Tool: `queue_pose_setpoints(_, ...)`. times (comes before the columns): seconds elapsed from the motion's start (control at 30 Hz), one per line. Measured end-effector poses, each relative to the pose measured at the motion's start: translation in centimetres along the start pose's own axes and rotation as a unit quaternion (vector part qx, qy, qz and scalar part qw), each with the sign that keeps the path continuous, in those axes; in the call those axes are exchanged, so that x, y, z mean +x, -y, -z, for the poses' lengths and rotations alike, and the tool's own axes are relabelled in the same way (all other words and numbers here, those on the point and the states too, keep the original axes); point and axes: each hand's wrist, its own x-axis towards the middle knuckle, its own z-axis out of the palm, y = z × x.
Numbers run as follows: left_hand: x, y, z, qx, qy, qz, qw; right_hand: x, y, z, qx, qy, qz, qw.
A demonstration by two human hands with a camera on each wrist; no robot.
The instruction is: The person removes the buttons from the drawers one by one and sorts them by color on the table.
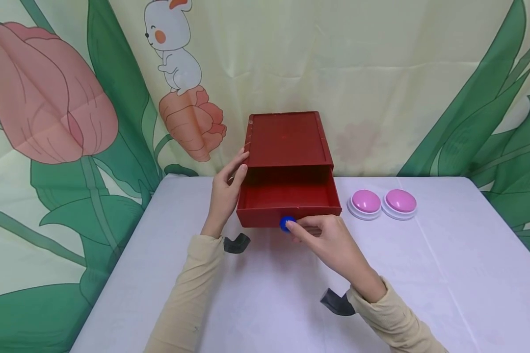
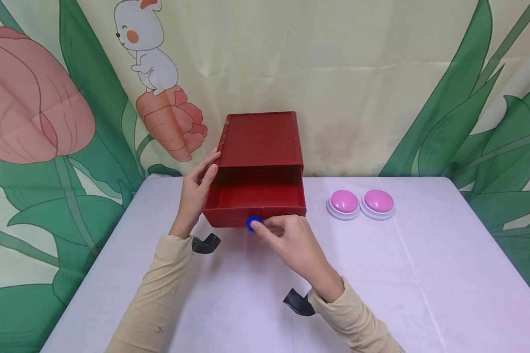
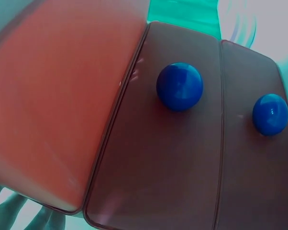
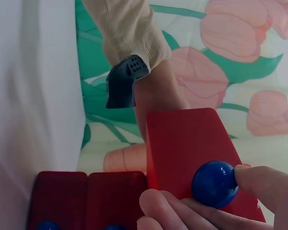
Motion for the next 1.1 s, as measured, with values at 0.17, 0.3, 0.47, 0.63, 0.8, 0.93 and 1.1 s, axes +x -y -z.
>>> queue_pose_setpoints(0.17, 0.0, 0.0, 0.0, 0.0, -0.002, -0.004, 1.0, 0.2, 0.0, 0.1, -0.004, -0.002, 0.005, 1.0)
queue_pose_setpoints(0.3, 0.1, 0.3, 0.0, -0.008, -0.003, -0.005, 0.9999, 0.4, 0.0, 0.2, -0.006, -0.004, 0.008, 1.0)
queue_pose_setpoints(0.47, 0.6, 2.4, 0.1, -0.002, -0.009, -0.018, 0.9998, 0.7, 0.0, 0.2, -0.002, -0.002, 0.007, 1.0)
queue_pose_setpoints(0.63, 1.0, 4.0, 0.1, 0.002, -0.013, -0.031, 0.9994, 1.1, -0.1, 0.2, -0.005, -0.006, 0.008, 1.0)
queue_pose_setpoints(0.8, 1.0, 3.9, 0.1, -0.005, -0.011, -0.025, 0.9996, 1.5, -0.2, 0.2, -0.007, -0.008, 0.014, 1.0)
queue_pose_setpoints(0.93, 0.8, 3.0, 0.1, -0.011, -0.007, -0.016, 0.9998, 1.7, -0.2, 0.3, -0.005, -0.007, 0.017, 1.0)
queue_pose_setpoints(1.1, 0.3, 0.7, 0.0, -0.009, -0.004, -0.009, 0.9999, 2.2, -0.2, 0.4, -0.004, -0.006, 0.021, 1.0)
